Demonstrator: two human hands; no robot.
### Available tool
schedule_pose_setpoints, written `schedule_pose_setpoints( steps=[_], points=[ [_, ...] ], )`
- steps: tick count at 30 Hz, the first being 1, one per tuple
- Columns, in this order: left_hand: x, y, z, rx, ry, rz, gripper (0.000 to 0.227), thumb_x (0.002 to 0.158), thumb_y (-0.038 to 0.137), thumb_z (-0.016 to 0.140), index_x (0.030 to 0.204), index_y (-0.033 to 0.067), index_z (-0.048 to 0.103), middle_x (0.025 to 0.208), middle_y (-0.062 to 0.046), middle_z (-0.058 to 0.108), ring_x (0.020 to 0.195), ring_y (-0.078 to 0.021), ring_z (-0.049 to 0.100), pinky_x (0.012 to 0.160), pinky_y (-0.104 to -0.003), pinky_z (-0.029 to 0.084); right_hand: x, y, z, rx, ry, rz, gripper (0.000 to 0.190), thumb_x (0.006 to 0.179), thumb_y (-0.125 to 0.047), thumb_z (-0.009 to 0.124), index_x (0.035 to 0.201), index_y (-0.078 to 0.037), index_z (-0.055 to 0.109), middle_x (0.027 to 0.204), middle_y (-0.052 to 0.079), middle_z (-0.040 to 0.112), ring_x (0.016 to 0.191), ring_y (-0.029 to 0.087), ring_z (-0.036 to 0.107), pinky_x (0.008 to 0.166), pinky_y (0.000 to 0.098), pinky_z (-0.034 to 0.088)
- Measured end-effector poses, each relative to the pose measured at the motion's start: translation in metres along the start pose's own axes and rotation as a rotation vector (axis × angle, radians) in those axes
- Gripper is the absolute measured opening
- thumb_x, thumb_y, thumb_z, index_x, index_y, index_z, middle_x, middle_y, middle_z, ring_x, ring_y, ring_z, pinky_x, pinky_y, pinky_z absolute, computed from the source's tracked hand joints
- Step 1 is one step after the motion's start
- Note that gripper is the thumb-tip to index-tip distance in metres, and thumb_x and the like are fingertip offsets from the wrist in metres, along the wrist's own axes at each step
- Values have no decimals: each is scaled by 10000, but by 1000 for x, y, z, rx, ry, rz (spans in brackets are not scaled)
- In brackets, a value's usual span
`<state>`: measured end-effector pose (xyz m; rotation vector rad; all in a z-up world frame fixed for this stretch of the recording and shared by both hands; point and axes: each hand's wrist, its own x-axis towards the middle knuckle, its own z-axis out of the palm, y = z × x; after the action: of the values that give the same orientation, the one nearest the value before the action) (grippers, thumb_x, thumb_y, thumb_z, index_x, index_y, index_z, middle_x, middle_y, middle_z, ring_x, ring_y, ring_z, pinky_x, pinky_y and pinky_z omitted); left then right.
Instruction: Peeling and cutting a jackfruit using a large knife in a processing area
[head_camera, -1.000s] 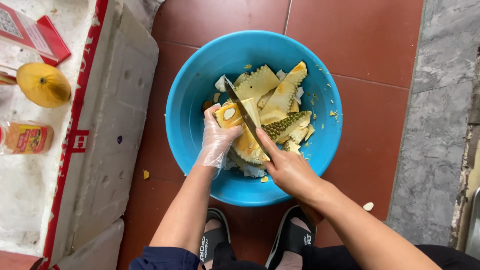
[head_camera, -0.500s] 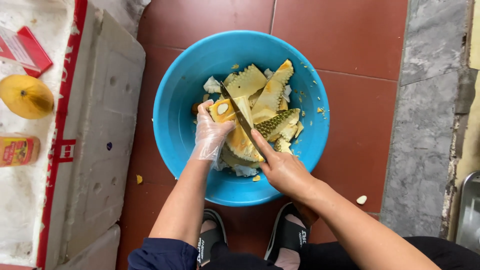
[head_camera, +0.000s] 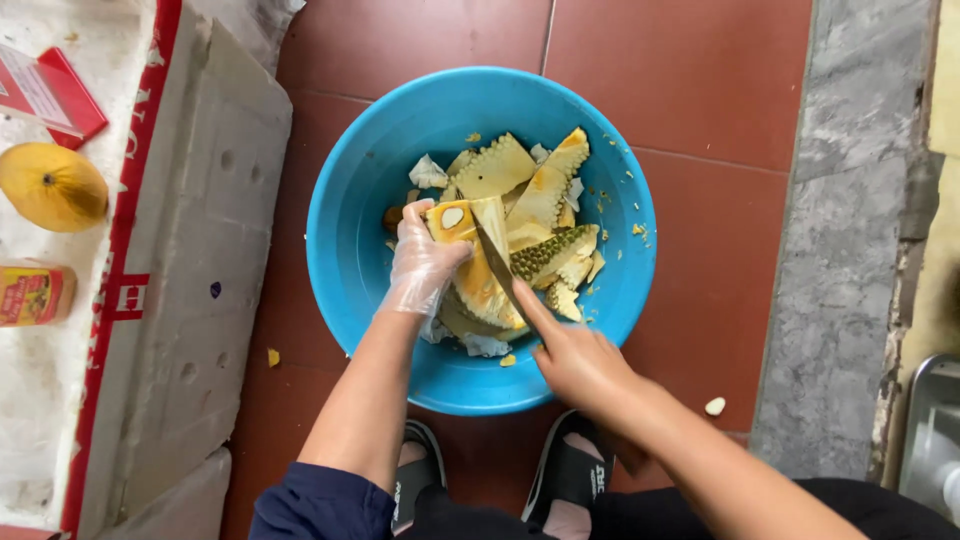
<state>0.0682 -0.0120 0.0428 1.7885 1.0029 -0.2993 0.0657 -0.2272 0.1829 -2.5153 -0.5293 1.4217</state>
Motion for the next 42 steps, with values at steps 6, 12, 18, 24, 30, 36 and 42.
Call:
schedule_pose_setpoints(
  steps=[6, 12, 18, 24, 30, 36, 42],
  points=[
    [17, -10, 3, 8, -42, 20, 805, 635, 268, 841, 1338, 324, 452, 1454, -21, 525, 1344, -288, 600, 1137, -412, 507, -17, 7, 1, -131, -84, 132, 873, 994, -278, 491, 1674, -503, -9, 1210, 220, 731, 1158, 521, 653, 1013, 603, 515],
    [7, 8, -8, 21, -87, 58, 779, 634, 290, 778, 1341, 270, 451, 1385, -59, 519, 1218, -297, 597, 1004, -430, 504, -28, 18, -7, -146, -85, 188, 870, 984, -318, 484, 1659, -576, 0, 1268, 208, 682, 1154, 527, 617, 968, 570, 501],
    [4, 10, -13, 23, -103, 52, 776, 646, 298, 756, 1349, 231, 434, 1277, -66, 532, 1095, -248, 596, 905, -399, 501, -15, 14, 17, -175, -93, 187, 899, 991, -255, 416, 1678, -567, -73, 902, 209, 627, 848, 481, 560, 747, 497, 419],
    [-7, 21, -23, -13, -150, 41, 782, 635, 258, 747, 1350, 234, 431, 1227, -68, 546, 1036, -239, 595, 839, -391, 497, -29, 13, 10, -232, -115, 186, 902, 993, -239, 408, 1683, -562, -76, 942, 219, 634, 893, 500, 580, 744, 508, 430],
    [-1, 16, -21, -6, -168, 43, 744, 647, 239, 737, 1322, 210, 426, 1235, -89, 509, 999, -268, 593, 778, -415, 488, -25, 15, 16, -290, -90, 183, 961, 953, -182, 427, 1689, -545, -73, 882, 222, 638, 806, 467, 589, 703, 487, 430],
    [5, 17, -21, 61, -178, 51, 770, 654, 265, 735, 1355, 214, 418, 1310, -95, 499, 1089, -289, 592, 841, -431, 493, -41, 15, 11, -285, -170, 342, 915, 971, -237, 383, 1633, -667, -80, 1151, 178, 646, 1042, 509, 582, 841, 632, 422],
    [-17, 33, -39, 3, -199, 22, 807, 652, 245, 712, 1402, 247, 414, 1280, -79, 538, 1040, -277, 610, 817, -419, 495, -70, 21, -11, -245, -162, 315, 906, 961, -305, 469, 1638, -683, 2, 1076, 197, 622, 945, 411, 609, 830, 461, 478]
  ],
)
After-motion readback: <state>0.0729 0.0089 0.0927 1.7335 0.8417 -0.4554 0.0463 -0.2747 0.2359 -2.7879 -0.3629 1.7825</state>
